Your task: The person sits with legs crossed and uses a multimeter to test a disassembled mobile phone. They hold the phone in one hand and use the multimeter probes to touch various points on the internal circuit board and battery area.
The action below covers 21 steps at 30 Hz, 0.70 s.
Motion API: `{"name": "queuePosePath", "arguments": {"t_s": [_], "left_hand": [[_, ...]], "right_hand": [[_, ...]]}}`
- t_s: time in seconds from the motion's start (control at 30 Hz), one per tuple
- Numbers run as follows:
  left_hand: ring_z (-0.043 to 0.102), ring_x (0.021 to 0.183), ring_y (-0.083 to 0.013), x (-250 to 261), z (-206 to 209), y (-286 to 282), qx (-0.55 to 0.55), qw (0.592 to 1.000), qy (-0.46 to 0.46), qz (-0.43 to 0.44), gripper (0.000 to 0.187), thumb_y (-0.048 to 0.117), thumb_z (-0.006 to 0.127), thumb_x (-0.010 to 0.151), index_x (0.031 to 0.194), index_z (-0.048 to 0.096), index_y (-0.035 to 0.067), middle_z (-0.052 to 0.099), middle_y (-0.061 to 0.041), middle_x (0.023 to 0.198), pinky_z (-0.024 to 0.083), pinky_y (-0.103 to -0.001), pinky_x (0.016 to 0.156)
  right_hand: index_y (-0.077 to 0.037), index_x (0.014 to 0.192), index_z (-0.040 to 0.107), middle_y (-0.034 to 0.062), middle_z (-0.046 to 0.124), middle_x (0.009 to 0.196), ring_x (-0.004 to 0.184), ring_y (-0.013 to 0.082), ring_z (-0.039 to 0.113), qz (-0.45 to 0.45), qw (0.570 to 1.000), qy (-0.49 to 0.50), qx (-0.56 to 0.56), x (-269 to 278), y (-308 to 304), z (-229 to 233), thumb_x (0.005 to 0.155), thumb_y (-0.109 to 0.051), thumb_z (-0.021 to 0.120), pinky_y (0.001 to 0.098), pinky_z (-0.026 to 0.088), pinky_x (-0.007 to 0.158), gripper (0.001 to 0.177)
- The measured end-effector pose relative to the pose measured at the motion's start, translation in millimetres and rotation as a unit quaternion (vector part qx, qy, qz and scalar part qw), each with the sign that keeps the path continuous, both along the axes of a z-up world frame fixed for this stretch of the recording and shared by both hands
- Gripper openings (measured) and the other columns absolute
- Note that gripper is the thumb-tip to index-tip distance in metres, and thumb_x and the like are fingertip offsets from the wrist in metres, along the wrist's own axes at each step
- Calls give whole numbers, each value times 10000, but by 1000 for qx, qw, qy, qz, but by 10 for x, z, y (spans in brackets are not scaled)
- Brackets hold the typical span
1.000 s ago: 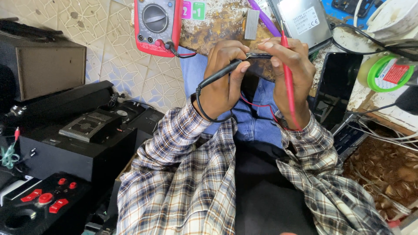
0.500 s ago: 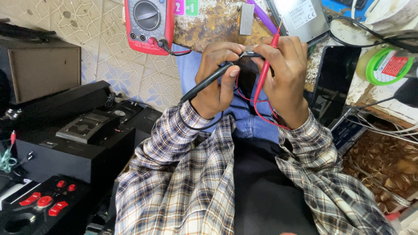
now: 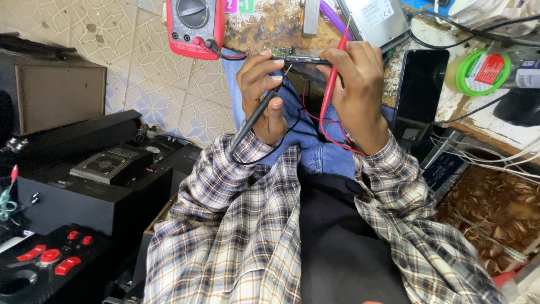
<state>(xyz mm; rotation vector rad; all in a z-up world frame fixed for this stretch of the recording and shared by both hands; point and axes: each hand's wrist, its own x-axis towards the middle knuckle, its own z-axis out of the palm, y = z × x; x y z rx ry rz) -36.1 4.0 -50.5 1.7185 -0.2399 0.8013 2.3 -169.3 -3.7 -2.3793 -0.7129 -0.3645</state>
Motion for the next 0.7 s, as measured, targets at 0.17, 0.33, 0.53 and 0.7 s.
{"name": "queuePosePath", "arguments": {"t_s": [0.17,0.33,0.53,0.7], "left_hand": [[581,1260,-328,-84,-52,1,17,999,-25,10,340,413,359,1138,1272,524,147,631,-108,1235,483,-488,1138],[581,1247,-313,-13,-123,27,22,998,-37,53,329,388,359,1149,1322,517,157,631,-93,1249,492,-487,1145],[546,1358,-252,15,-176,64,13,997,6,77,375,399,354,1149,1340,525,125,635,-66,1322,437,-456,1235],[587,1326,-261,-6,-201,44,-18,999,35,35,371,397,389,1150,1361,521,122,607,-78,1347,489,-434,1202]], "right_hand": [[-25,1114,653,154,687,1069,951,343,616,0,1000,-23,-12,-35,-27,-111,916,53,889,434,427,811,317],[-12,1115,659,178,716,1096,990,355,653,9,999,-37,-10,-52,-51,-206,834,98,938,446,457,817,411],[-7,1142,646,195,716,1100,994,369,656,28,998,-50,19,-50,-88,-287,786,140,982,459,467,829,511],[-3,1123,628,193,704,1153,1050,373,667,73,994,-61,50,-33,-133,-365,910,66,954,471,451,848,396]]}}
